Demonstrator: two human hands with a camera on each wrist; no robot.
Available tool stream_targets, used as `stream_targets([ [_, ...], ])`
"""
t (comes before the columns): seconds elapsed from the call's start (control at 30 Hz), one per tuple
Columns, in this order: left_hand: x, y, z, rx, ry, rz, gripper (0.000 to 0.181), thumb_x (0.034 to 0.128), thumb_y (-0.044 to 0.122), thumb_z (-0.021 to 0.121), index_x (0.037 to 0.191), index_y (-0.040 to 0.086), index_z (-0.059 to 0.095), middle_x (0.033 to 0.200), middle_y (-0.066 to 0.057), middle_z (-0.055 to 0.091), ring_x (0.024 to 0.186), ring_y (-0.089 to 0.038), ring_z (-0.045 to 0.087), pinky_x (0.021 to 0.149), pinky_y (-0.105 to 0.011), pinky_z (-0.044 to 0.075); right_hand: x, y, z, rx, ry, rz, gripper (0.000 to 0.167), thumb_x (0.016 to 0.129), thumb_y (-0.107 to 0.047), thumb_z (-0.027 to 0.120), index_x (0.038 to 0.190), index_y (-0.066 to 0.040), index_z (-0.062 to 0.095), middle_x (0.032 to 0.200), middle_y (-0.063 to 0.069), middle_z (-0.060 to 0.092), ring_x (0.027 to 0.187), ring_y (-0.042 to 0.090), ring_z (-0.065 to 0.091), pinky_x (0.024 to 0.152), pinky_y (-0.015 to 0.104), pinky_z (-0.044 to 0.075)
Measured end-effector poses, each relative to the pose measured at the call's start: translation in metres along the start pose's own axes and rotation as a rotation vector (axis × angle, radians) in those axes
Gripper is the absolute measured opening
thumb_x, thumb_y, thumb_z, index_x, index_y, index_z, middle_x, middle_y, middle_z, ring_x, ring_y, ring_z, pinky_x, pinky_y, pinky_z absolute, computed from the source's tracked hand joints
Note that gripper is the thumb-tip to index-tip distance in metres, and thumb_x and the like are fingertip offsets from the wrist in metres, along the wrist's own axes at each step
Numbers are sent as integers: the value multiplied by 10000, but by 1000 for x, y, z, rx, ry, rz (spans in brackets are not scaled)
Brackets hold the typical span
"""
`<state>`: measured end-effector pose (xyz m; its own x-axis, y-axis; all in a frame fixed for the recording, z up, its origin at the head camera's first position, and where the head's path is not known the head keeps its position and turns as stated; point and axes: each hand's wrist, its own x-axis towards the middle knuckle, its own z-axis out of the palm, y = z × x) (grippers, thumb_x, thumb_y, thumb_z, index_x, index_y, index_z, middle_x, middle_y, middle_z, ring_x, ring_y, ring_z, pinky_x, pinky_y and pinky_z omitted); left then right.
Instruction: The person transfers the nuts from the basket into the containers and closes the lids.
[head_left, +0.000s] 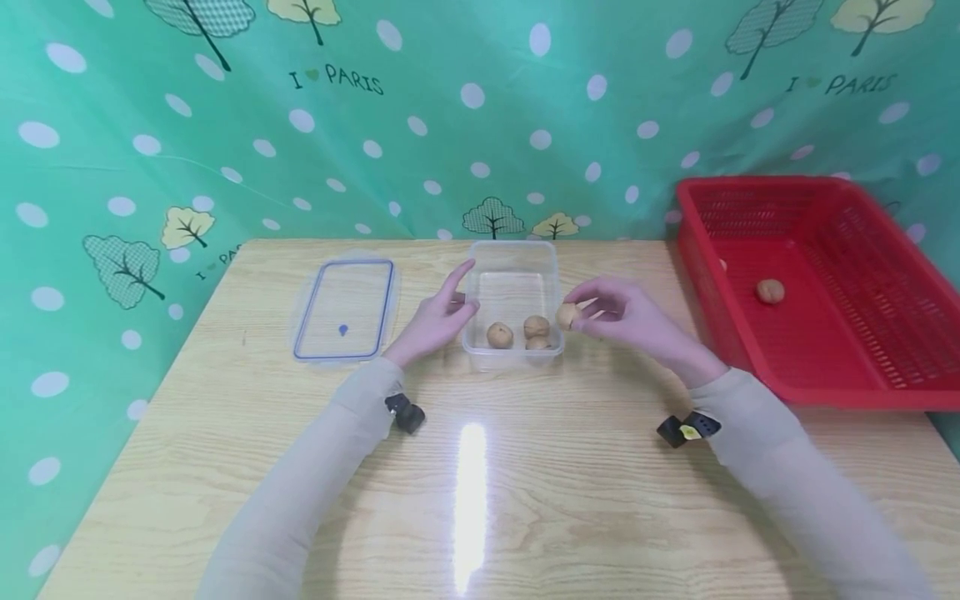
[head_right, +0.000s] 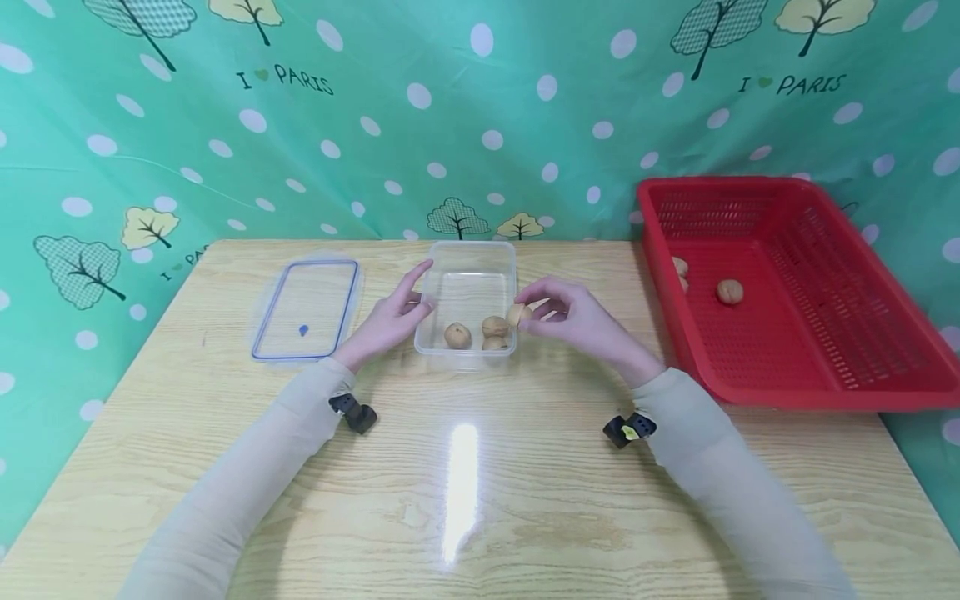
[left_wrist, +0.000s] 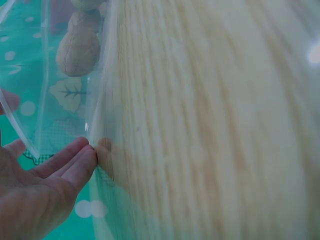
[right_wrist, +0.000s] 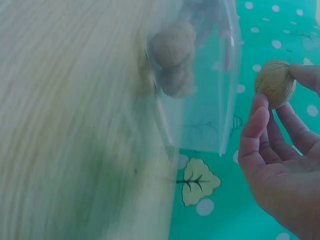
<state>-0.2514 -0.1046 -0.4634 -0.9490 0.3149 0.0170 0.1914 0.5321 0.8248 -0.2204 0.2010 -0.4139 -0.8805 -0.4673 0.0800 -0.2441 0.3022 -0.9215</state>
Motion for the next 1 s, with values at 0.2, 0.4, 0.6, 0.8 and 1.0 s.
stream_targets([
  [0.2,-1,-1,-1,-3,-1,1,662,987,296,515,1543,367,162,1251,-239,565,1156,-361,562,969,-507,444,7,0,12,6,-30,-22,345,849,-15,710,1175,32,608,1114,128,616,947,216,601,809,261,516],
  [0.4,0,-1,0,-5,-5,3,664,985,302,517,1546,346,165,1258,-247,561,1156,-360,561,957,-512,451,15,-6,20,-11,-56,-69,345,837,-11,719,1166,21,621,1107,117,620,964,241,582,833,302,506],
  [0.6,0,0,0,-4,-1,3,662,982,309,516,1546,342,171,1257,-246,561,1160,-357,560,962,-503,450,24,-11,27,-56,-74,-133,332,836,-44,733,1151,-4,638,1091,89,629,977,222,563,898,428,483],
  [0.8,-1,0,-1,-1,3,13,662,982,307,518,1548,319,176,1249,-249,567,1154,-363,563,966,-507,446,33,-10,35,-152,-94,-163,324,832,-92,754,1137,-40,655,1083,58,640,1030,210,558,992,476,403],
  [1.0,0,-1,0,-2,1,13,661,983,308,517,1549,320,175,1242,-241,576,1153,-358,566,960,-500,452,38,-4,41,-238,-117,-167,304,818,-78,757,1108,-66,667,1071,46,646,1055,217,544,1019,512,341],
])
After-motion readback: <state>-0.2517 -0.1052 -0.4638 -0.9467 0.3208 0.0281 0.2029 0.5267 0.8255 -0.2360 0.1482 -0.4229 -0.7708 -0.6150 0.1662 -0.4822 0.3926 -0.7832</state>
